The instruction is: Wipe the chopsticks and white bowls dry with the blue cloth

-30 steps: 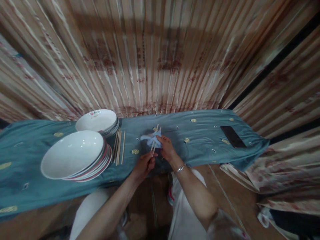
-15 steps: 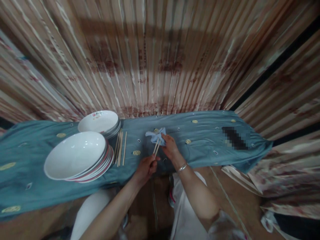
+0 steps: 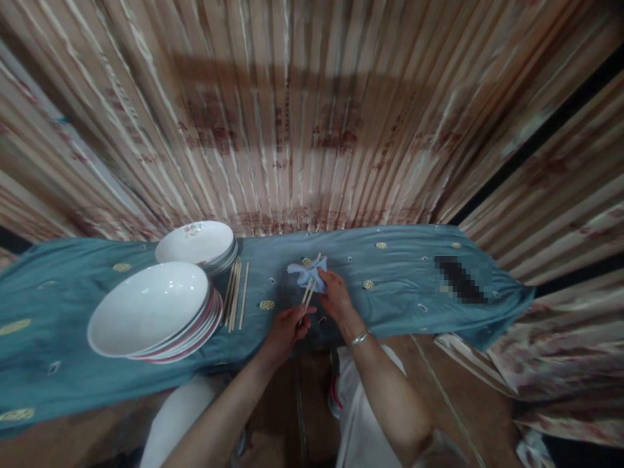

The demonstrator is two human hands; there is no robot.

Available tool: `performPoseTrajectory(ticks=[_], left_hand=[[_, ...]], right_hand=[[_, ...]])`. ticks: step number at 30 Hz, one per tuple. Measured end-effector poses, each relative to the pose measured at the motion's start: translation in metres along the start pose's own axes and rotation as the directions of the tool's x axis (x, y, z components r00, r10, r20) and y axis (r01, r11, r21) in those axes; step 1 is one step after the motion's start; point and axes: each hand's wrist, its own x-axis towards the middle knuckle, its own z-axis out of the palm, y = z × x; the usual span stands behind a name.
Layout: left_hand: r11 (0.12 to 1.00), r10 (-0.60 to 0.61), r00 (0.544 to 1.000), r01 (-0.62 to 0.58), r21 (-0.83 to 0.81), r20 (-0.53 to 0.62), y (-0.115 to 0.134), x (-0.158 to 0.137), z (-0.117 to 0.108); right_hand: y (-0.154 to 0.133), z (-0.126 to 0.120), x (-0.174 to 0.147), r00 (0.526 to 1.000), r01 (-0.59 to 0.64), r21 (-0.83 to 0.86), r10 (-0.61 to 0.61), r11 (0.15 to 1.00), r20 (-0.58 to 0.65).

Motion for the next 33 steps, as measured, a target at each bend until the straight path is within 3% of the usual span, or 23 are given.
performPoseTrajectory(ticks=[8, 14, 21, 25, 33], left_hand=[[0.999, 0.029, 0.999, -0.028, 0.043, -0.036, -0.002, 0.001, -0.003], [0.998, 0.063, 0.996, -0.063, 0.015, -0.056, 0.003, 0.001, -0.006], [0.996, 0.076, 0.995, -0.079, -0.047, -0.071, 0.009, 0.003, -0.004], [0.993, 0.102, 0.992, -0.106, -0.055, -0.077, 0.01, 0.005, -0.005], [0.998, 0.053, 0.999, -0.053, -0.018, -0.005, 0.001, 0.003, -0.001]], right_hand=[[-0.001, -0.002, 0.004, 1.0, 0.007, 0.011, -0.006, 1.0, -0.025], [-0.011, -0.011, 0.01, 0.988, 0.036, 0.104, -0.02, 0.994, -0.154], [0.001, 0.007, -0.015, 0.995, -0.045, 0.019, 0.043, 0.999, 0.093], [0.011, 0.017, -0.024, 0.983, -0.079, 0.002, 0.078, 0.997, 0.169], [0.005, 0.003, -0.007, 0.999, -0.003, -0.042, 0.005, 0.999, 0.032]])
